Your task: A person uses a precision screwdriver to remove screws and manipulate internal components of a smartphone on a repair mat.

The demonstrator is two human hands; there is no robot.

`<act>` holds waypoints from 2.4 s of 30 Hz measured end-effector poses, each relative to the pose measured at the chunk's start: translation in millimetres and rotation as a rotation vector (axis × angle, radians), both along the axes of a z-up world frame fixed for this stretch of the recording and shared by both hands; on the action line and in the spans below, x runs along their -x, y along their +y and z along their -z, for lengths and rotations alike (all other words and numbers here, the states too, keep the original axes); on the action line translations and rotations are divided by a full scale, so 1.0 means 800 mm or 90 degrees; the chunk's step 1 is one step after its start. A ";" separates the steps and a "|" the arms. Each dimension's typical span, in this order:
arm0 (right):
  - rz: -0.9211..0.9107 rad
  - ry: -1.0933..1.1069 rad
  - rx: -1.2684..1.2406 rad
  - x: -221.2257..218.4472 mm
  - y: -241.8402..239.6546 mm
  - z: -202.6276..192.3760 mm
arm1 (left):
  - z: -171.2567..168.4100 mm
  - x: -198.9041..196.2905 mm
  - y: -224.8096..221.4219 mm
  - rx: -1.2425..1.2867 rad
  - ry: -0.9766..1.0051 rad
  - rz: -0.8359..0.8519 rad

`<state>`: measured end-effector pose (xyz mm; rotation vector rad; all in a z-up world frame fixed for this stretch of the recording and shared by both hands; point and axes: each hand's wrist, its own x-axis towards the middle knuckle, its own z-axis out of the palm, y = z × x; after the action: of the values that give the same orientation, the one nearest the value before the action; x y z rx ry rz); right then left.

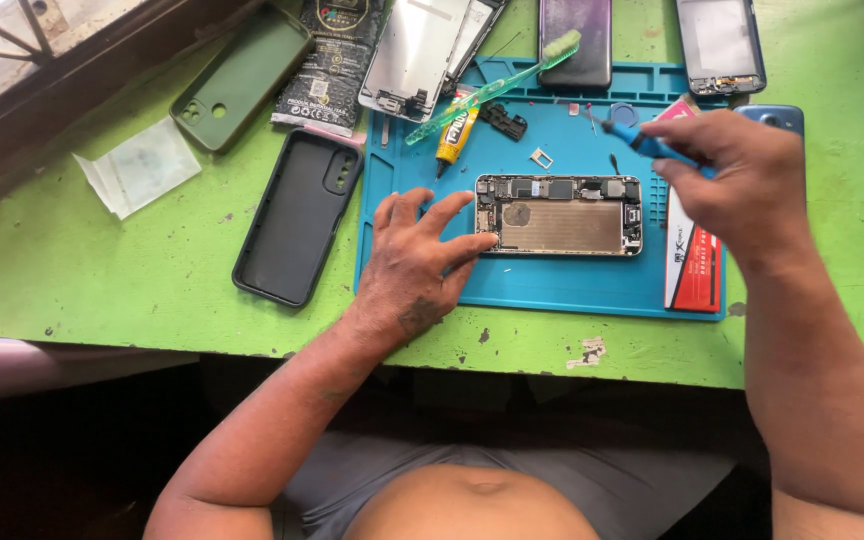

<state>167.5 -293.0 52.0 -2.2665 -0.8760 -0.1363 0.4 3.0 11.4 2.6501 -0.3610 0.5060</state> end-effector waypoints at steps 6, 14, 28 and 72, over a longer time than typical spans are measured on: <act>0.000 0.203 -0.276 0.018 -0.004 -0.015 | 0.000 0.000 0.000 0.003 0.005 -0.001; 0.005 0.355 -0.484 0.011 0.025 -0.017 | 0.000 0.000 0.001 0.011 -0.004 -0.004; 0.122 0.379 -0.562 0.024 0.089 0.014 | -0.001 0.000 0.001 0.026 -0.008 -0.006; 0.255 0.287 -0.678 -0.017 0.070 0.039 | 0.020 -0.146 -0.011 -0.109 -0.112 -0.055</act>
<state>181.2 -236.6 21.1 -1.3314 -0.0277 -0.1993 117.4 -6.1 -4.6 2.8029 -0.3570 0.7709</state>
